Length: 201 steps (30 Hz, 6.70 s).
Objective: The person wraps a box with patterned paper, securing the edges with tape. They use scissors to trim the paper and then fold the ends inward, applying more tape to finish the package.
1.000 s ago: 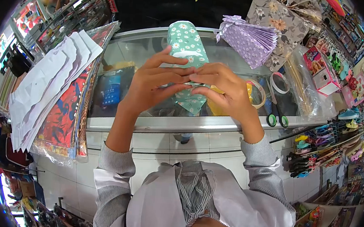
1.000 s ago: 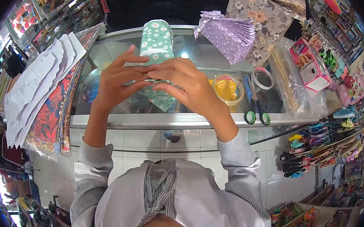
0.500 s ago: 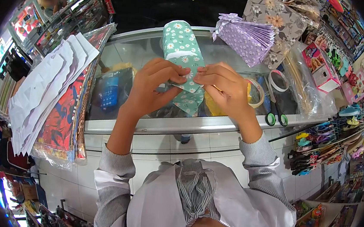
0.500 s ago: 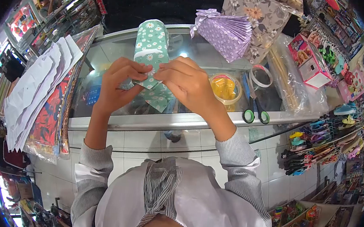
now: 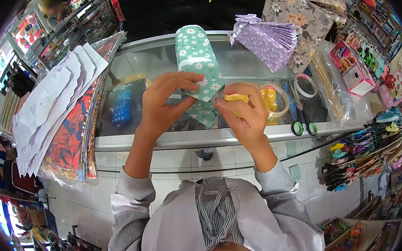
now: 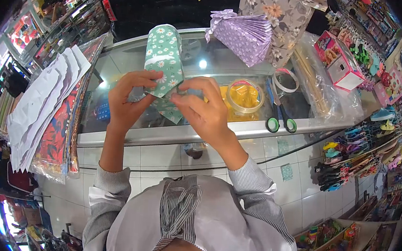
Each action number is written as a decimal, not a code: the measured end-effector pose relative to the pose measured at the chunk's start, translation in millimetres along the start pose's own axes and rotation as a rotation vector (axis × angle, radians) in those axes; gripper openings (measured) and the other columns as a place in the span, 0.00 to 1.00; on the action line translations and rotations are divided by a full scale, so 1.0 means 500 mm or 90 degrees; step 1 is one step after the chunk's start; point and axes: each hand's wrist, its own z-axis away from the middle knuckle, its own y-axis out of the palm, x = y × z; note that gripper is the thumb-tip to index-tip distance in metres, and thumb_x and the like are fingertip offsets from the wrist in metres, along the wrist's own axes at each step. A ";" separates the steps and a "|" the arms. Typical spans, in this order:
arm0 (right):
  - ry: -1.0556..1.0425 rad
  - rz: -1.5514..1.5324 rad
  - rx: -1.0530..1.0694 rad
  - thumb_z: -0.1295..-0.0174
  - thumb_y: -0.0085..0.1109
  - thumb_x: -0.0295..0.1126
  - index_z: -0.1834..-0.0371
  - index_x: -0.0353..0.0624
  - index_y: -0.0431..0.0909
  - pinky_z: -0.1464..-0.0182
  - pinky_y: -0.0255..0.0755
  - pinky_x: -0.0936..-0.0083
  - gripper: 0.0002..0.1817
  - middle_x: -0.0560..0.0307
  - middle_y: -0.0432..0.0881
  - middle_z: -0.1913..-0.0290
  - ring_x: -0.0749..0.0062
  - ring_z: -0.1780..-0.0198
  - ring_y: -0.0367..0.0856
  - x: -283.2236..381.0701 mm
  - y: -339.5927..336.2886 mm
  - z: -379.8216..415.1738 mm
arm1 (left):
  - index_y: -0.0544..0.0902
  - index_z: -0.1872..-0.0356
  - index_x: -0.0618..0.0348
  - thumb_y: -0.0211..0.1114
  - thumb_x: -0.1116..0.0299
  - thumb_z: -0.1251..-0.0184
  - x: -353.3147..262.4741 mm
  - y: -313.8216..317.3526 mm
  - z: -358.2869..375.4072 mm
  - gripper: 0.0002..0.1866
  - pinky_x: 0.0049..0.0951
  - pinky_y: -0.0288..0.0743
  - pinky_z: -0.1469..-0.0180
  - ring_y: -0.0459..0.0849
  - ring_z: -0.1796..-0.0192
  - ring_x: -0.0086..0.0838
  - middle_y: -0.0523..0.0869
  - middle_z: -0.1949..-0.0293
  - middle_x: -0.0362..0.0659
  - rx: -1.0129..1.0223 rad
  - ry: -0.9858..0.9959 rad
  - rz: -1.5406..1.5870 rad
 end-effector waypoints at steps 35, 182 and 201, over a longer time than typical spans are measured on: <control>0.084 0.097 -0.090 0.49 0.66 0.19 0.58 0.41 0.79 0.56 0.67 0.72 0.14 0.56 0.81 0.62 0.63 0.60 0.78 0.045 0.045 0.005 | 0.85 0.63 0.61 0.74 0.78 0.53 -0.019 0.000 -0.009 0.13 0.42 0.73 0.40 0.84 0.48 0.38 0.89 0.58 0.44 0.010 0.074 -0.016; -0.045 0.111 -0.158 0.56 0.68 0.20 0.62 0.40 0.78 0.57 0.69 0.68 0.15 0.56 0.79 0.63 0.59 0.60 0.77 0.020 0.066 -0.006 | 0.84 0.65 0.64 0.69 0.85 0.47 -0.006 0.043 -0.003 0.09 0.41 0.69 0.34 0.84 0.62 0.24 0.88 0.66 0.43 -0.109 -0.012 0.311; 0.175 -0.103 -0.215 0.49 0.67 0.16 0.62 0.37 0.79 0.62 0.70 0.77 0.12 0.57 0.83 0.66 0.69 0.65 0.79 0.046 0.085 0.017 | 0.85 0.60 0.61 0.69 0.81 0.45 -0.031 0.010 -0.037 0.11 0.24 0.74 0.58 0.83 0.62 0.26 0.86 0.65 0.41 0.004 0.001 0.146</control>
